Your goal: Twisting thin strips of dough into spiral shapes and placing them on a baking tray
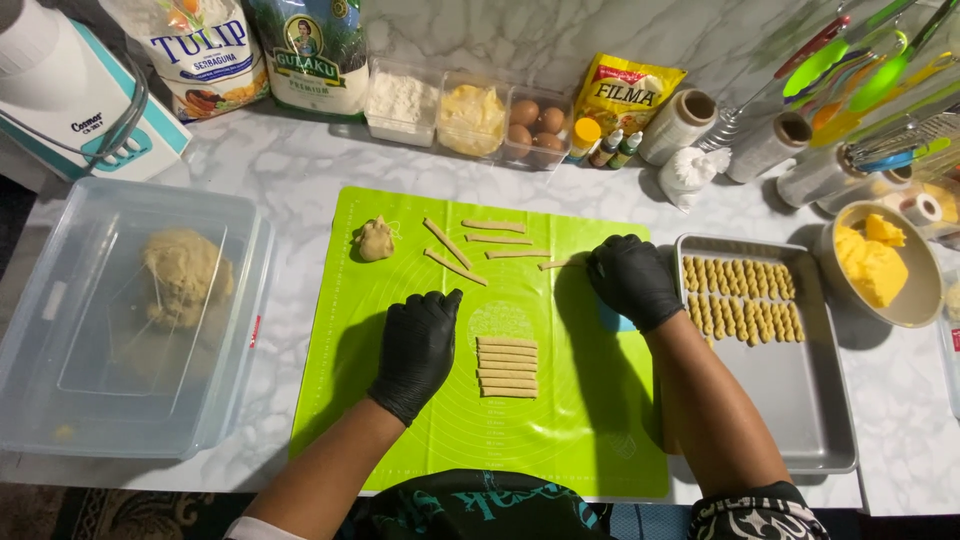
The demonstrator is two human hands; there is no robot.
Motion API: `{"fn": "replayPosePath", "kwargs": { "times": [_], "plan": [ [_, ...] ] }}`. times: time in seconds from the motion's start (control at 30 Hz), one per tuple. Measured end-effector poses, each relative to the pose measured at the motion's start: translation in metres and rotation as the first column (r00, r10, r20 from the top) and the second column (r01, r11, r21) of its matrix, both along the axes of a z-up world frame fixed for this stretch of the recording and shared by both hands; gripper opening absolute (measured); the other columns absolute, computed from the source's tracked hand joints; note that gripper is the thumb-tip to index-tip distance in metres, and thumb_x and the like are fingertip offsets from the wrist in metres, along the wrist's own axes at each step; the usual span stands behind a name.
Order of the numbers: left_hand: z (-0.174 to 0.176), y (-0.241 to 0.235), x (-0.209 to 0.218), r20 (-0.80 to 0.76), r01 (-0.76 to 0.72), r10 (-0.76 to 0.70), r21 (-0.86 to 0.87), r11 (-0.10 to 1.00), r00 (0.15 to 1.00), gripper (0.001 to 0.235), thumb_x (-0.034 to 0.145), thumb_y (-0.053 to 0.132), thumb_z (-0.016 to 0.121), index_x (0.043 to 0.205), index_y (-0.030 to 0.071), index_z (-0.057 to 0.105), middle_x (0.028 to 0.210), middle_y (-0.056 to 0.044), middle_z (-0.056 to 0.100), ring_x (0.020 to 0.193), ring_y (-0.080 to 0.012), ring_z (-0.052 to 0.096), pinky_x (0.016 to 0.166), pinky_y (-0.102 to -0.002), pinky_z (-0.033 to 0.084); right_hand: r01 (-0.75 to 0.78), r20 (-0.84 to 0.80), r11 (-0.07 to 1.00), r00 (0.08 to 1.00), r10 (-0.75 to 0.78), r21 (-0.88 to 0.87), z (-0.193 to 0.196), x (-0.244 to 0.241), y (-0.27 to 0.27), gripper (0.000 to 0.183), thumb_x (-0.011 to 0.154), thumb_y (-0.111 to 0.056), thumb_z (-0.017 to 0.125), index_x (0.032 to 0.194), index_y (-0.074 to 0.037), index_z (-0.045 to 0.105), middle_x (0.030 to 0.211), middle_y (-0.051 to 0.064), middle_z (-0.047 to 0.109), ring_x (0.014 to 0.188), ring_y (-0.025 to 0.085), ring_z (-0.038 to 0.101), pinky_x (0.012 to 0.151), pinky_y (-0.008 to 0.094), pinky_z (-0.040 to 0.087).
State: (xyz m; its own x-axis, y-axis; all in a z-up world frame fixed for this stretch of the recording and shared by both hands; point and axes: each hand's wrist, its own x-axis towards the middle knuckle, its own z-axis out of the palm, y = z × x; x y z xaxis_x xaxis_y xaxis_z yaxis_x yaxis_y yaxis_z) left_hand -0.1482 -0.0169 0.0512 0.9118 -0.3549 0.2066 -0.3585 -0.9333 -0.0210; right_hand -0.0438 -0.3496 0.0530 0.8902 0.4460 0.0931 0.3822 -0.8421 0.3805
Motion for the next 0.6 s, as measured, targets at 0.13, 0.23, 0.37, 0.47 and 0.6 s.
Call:
{"fn": "replayPosePath", "kwargs": {
  "times": [0.13, 0.23, 0.37, 0.47, 0.6],
  "plan": [
    [-0.002, -0.001, -0.002, 0.044, 0.001, -0.002, 0.035, 0.999, 0.999, 0.034, 0.092, 0.016, 0.07, 0.126, 0.015, 0.071, 0.083, -0.006, 0.068, 0.075, -0.0214, 0.068, 0.066, -0.037, 0.055, -0.027, 0.056, 1.0, 0.998, 0.027, -0.013, -0.012, 0.01, -0.006, 0.024, 0.089, -0.04, 0.063, 0.08, -0.019, 0.07, 0.073, 0.002, 0.06, 0.073, 0.027, 0.064, 0.062, 0.04, 0.054],
    [0.001, -0.001, -0.004, 0.039, -0.013, 0.012, 0.005, 1.0, 0.999, 0.031, 0.092, 0.015, 0.069, 0.124, 0.015, 0.072, 0.083, -0.008, 0.069, 0.075, -0.0224, 0.068, 0.066, -0.037, 0.055, -0.049, 0.119, 0.998, 0.991, 0.055, -0.049, -0.018, 0.015, -0.006, 0.024, 0.09, -0.038, 0.063, 0.077, -0.019, 0.067, 0.07, 0.003, 0.055, 0.07, 0.028, 0.062, 0.059, 0.041, 0.051],
    [0.001, -0.002, -0.004, 0.024, 0.021, -0.02, -0.031, 0.999, 1.0, 0.029, 0.094, 0.016, 0.068, 0.123, 0.014, 0.072, 0.084, -0.008, 0.069, 0.075, -0.0222, 0.069, 0.065, -0.037, 0.055, -0.044, 0.145, 0.987, 0.987, 0.066, -0.152, -0.015, 0.014, 0.001, 0.026, 0.093, -0.039, 0.058, 0.075, -0.021, 0.063, 0.069, 0.002, 0.054, 0.067, 0.025, 0.061, 0.056, 0.039, 0.049],
    [-0.005, -0.003, -0.004, 0.024, 0.032, -0.031, -0.04, 0.999, 0.999, 0.029, 0.093, 0.017, 0.068, 0.122, 0.014, 0.072, 0.083, -0.007, 0.069, 0.074, -0.0221, 0.068, 0.064, -0.037, 0.055, 0.078, 0.072, 0.997, 0.994, -0.078, 0.002, -0.019, 0.011, -0.008, 0.016, 0.091, -0.038, 0.06, 0.094, -0.025, 0.07, 0.079, 0.002, 0.062, 0.075, 0.026, 0.066, 0.061, 0.042, 0.053],
    [-0.006, -0.005, -0.003, 0.015, 0.036, -0.035, -0.056, 0.998, 0.999, 0.026, 0.095, 0.016, 0.067, 0.12, 0.013, 0.073, 0.085, -0.008, 0.069, 0.075, -0.0227, 0.068, 0.065, -0.037, 0.055, 0.302, -0.043, 0.934, 0.953, -0.299, 0.193, -0.008, -0.011, -0.005, 0.046, 0.09, -0.055, 0.062, 0.123, -0.027, 0.077, 0.096, 0.006, 0.077, 0.088, 0.029, 0.075, 0.075, 0.043, 0.059]
  ]
}}
